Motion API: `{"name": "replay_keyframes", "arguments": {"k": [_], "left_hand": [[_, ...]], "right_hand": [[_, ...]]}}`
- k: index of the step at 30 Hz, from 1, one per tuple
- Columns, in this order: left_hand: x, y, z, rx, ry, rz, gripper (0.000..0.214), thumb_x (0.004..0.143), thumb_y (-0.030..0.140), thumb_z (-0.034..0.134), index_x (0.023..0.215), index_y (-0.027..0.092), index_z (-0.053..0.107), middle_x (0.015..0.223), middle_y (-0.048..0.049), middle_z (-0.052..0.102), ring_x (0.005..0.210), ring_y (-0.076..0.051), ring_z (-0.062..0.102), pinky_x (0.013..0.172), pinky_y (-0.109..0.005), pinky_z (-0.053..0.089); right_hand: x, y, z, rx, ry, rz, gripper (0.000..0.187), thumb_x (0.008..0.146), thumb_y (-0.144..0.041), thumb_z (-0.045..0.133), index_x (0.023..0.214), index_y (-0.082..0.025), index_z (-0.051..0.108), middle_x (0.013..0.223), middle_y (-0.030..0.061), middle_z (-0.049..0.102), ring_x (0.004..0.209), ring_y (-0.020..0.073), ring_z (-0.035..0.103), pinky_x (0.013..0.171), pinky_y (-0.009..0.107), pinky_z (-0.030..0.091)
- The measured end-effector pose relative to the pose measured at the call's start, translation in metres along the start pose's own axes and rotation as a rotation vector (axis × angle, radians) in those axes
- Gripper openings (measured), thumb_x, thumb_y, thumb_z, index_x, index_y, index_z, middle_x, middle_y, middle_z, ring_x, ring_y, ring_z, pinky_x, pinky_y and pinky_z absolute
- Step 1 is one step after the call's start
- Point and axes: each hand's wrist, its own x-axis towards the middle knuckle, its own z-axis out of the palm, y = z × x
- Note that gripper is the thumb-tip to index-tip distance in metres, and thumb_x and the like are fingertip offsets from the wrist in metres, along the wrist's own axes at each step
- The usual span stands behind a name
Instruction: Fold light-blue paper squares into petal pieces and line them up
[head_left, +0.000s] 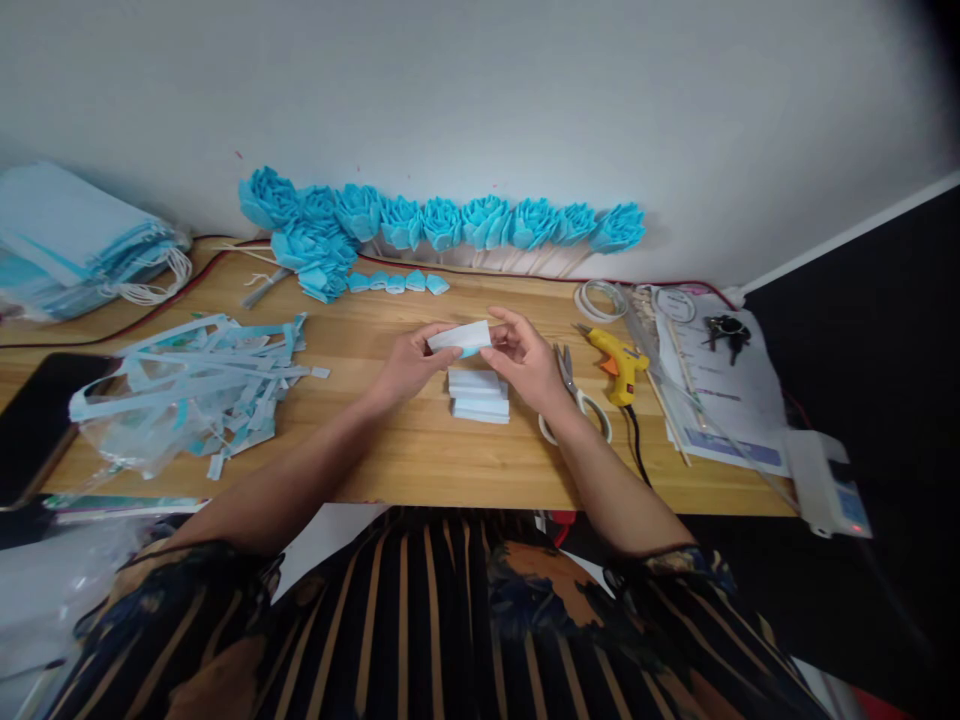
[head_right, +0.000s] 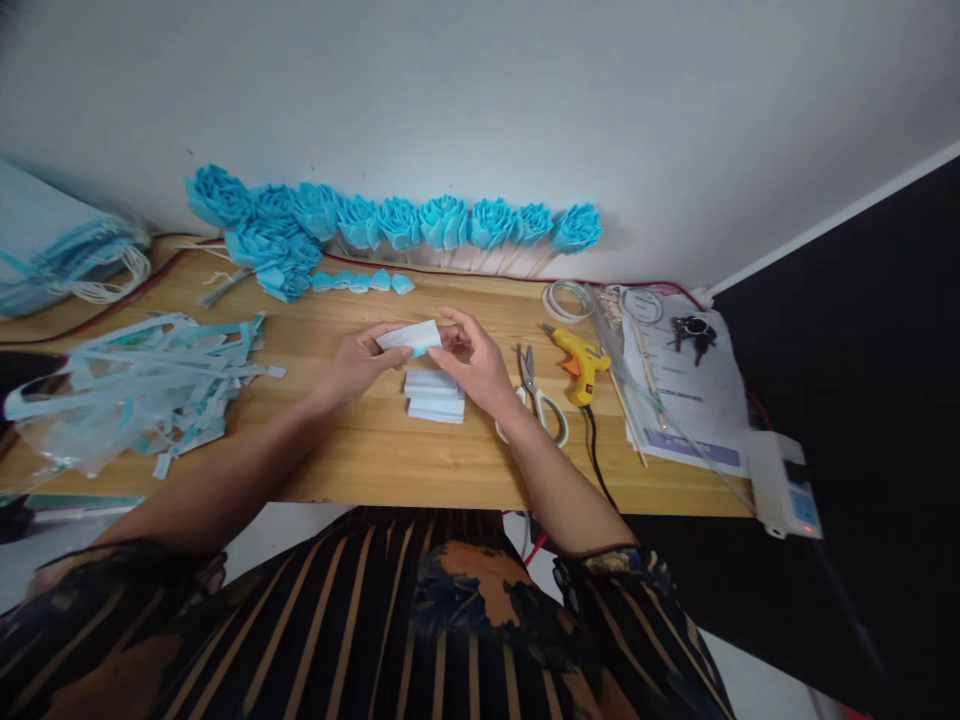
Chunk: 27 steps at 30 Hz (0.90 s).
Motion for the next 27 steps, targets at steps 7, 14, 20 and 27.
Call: {"name": "replay_keyframes", "arguments": {"k": [7,14,20,27], "left_hand": [[-0.0028,0.0015,0.0015,0.017,-0.059,0.04,0.041,0.072,0.033,0.074,0.109,0.015,0.072,0.099,-0.0059,0.072,0.081,-0.016,0.062,0.073,-0.028,0.048],[0.0027,-0.0029,0.0014,-0.137,-0.007,0.114,0.041,0.069,0.03,0.079,0.106,0.015,0.071,0.099,-0.0058,0.073,0.082,-0.015,0.062,0.072,-0.027,0.049],[0.0047,-0.0051,0.0022,-0.289,-0.074,0.022,0.044,0.069,0.045,0.081,0.102,0.018,0.071,0.082,-0.0014,0.068,0.066,-0.011,0.057,0.063,-0.025,0.048],[-0.0027,0.0008,0.0023,-0.034,-0.071,-0.086,0.042,0.069,0.056,0.077,0.066,0.015,0.067,0.065,-0.0013,0.063,0.062,-0.013,0.056,0.064,-0.028,0.045]], "right_hand": [[-0.0007,0.0051,-0.0024,-0.084,-0.037,0.048,0.044,0.082,-0.036,0.067,0.123,-0.022,0.065,0.085,0.0005,0.066,0.076,0.015,0.06,0.072,0.03,0.05],[-0.0015,0.0008,0.0003,-0.142,-0.092,0.037,0.044,0.08,-0.033,0.067,0.122,-0.022,0.067,0.107,0.0049,0.073,0.085,0.0183,0.065,0.077,0.033,0.053],[-0.0018,0.0038,0.0012,-0.142,-0.025,-0.009,0.046,0.08,-0.033,0.067,0.125,-0.022,0.065,0.115,0.0058,0.072,0.096,0.0211,0.067,0.086,0.036,0.054],[-0.0023,0.0055,0.0036,-0.099,-0.023,0.006,0.044,0.08,-0.034,0.069,0.123,-0.023,0.065,0.115,0.0064,0.072,0.094,0.0203,0.067,0.087,0.038,0.054]]}}
